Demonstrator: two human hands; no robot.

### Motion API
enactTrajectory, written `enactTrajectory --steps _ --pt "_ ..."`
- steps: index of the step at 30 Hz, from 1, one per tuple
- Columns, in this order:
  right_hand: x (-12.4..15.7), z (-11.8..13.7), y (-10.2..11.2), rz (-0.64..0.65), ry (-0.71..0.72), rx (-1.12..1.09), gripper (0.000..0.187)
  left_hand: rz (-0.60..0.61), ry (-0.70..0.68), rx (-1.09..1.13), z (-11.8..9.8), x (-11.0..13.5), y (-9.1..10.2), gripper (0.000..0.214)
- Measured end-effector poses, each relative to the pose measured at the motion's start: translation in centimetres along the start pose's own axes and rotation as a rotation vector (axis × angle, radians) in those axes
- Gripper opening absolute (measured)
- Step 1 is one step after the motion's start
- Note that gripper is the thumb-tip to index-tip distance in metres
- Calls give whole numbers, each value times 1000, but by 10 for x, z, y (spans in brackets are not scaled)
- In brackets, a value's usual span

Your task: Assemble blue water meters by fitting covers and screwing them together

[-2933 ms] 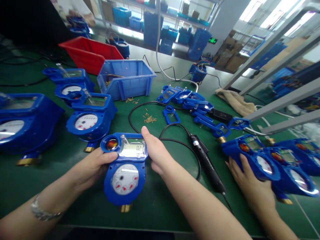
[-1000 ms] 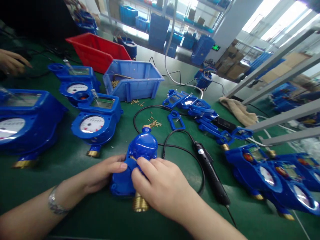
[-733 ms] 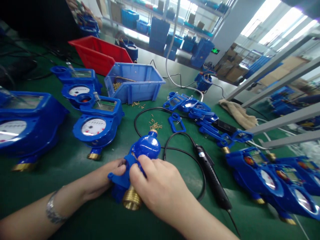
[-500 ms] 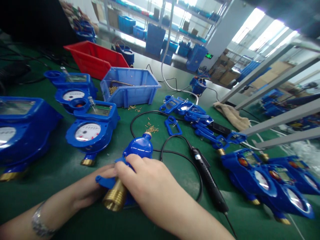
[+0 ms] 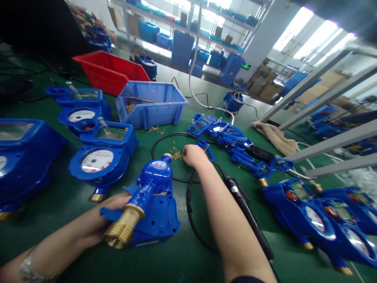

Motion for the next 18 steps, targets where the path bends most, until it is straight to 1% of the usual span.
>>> enactTrajectory --steps 4,6,8,10,13,16,18 --pt "-10 6 -2 108 -39 43 28 -20 15 -17 0 1 1 25" --pt "-14 11 -2 129 -60 35 29 -15 15 -23 0 1 1 27" --pt "-17 15 -1 121 -81 0 30 -18 22 -22 1 1 2 28" --pt "-18 15 0 93 -102 -58 30 -36 32 -23 2 1 4 29" --pt "-13 7 2 18 -122 -185 30 -51 33 -28 2 1 5 30" --pt "2 -8 5 -76 -110 -376 26 -44 33 -25 2 2 4 29" --pt "19 -16 6 -122 -68 -549 20 -35 33 -20 3 2 4 27"
Point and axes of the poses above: each hand's wrist, its own x-axis away from the middle knuckle, its own y-axis out of the back of the hand, z = x × y, the point moved 10 cm from there along -x, towards the middle knuckle, and after that the axes turned 8 degrees about z, right-handed, at the moved point
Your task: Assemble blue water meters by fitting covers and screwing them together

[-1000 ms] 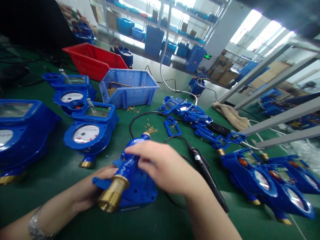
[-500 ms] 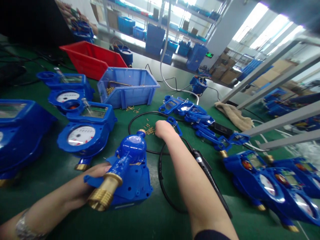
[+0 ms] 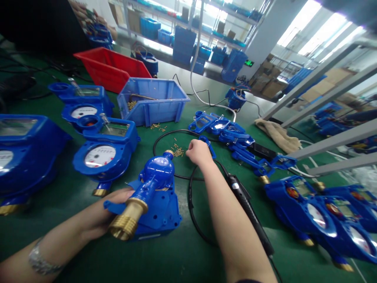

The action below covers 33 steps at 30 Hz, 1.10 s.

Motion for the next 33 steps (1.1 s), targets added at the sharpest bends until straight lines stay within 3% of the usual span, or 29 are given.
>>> enactTrajectory --steps 3,6,10,14,19,22,29,33 --pt "32 -3 1 20 102 -293 14 24 -13 12 -1 -1 -2 23" --pt "64 1 -10 102 200 -523 25 54 -7 33 1 -3 -4 20" --pt "94 13 -31 251 263 -637 29 57 -3 4 4 -5 0 19" --pt "106 21 -36 294 265 -548 7 61 -8 -41 3 -6 1 25" --pt "108 17 -39 332 190 -422 3 16 20 -29 2 -4 0 25" --pt "109 16 -43 369 174 -399 5 9 31 0 2 -3 -1 25" --pt "115 36 -34 268 260 -186 10 -53 29 7 6 -2 9 23" --pt "114 43 -36 300 303 -87 12 -60 35 0 6 -3 9 23"
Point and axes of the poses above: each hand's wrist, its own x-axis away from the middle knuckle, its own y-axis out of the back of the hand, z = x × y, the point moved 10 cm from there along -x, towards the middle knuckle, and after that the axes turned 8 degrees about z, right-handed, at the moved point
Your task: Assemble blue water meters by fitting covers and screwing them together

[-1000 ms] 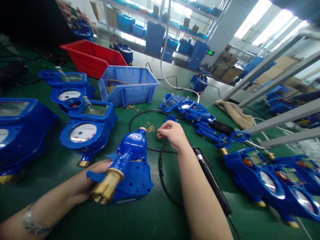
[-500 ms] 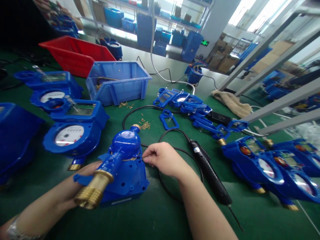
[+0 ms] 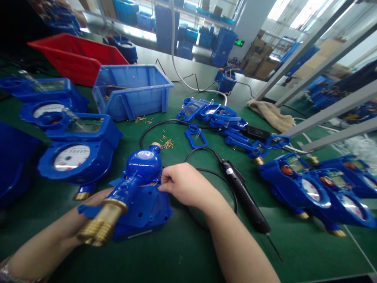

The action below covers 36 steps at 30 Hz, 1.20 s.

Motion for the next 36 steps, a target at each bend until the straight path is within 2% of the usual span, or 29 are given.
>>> enactTrajectory --steps 4,9,13,16,18,20,25,28,31,36 --pt "-7 -8 -2 39 -22 -86 16 8 23 -2 1 -1 -2 25" --pt "-12 -19 -10 158 -39 -285 17 17 10 9 1 1 -2 24" --pt "6 -18 0 90 -1 -469 13 13 13 13 2 1 0 21" --pt "26 -11 -8 109 49 -597 15 53 3 14 3 -1 -2 20" --pt "35 -8 -19 140 72 -577 17 66 4 -3 3 -2 -2 21" --pt "40 -8 -25 117 100 -536 19 56 9 -34 2 -1 -2 22" --pt "42 -9 -25 55 128 -486 14 68 -25 -82 -7 2 -11 20" --pt "40 -10 -28 91 66 -508 13 90 -52 -84 -10 2 -15 16" --pt "36 -13 -36 154 -30 -547 17 66 -46 -85 -7 1 -11 13" --pt "29 -16 -36 214 -123 -435 18 40 -31 -70 -5 1 -7 13"
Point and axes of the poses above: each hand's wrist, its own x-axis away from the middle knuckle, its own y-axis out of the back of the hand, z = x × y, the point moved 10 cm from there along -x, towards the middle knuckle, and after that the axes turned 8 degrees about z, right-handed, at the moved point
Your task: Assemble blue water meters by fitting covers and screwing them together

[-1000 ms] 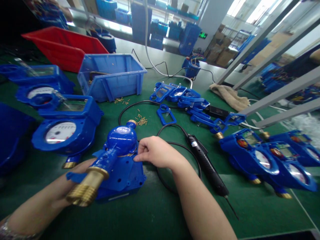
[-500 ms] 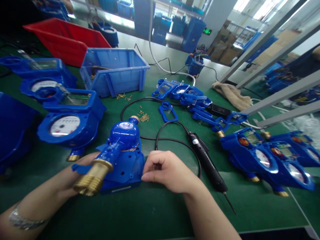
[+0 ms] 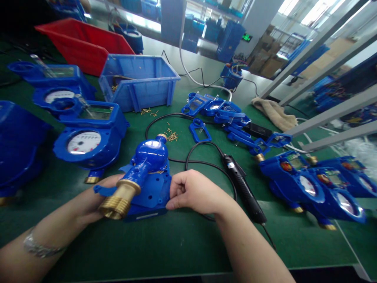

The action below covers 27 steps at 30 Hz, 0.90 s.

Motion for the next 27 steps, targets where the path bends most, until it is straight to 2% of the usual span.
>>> enactTrajectory --steps 3,7,8,11,14,18,22,27 --pt "8 5 13 -79 58 -100 15 -25 19 19 2 1 2 10" --pt "48 25 34 -430 373 -172 4 -17 10 50 4 1 0 12" --pt "60 31 31 -511 436 -139 2 -12 -1 58 4 1 -1 12" --pt "78 45 2 -644 518 33 17 -26 -34 78 5 0 -3 10" --pt "79 53 -27 -757 509 152 20 -49 -48 70 7 -1 -1 12" --pt "80 60 -46 -954 492 267 17 -30 -70 68 7 -2 1 15" --pt "80 74 -62 -1045 587 402 16 -22 -84 78 7 -1 0 18" --pt "72 80 -75 -1064 569 574 15 -9 -81 101 5 1 -3 19"
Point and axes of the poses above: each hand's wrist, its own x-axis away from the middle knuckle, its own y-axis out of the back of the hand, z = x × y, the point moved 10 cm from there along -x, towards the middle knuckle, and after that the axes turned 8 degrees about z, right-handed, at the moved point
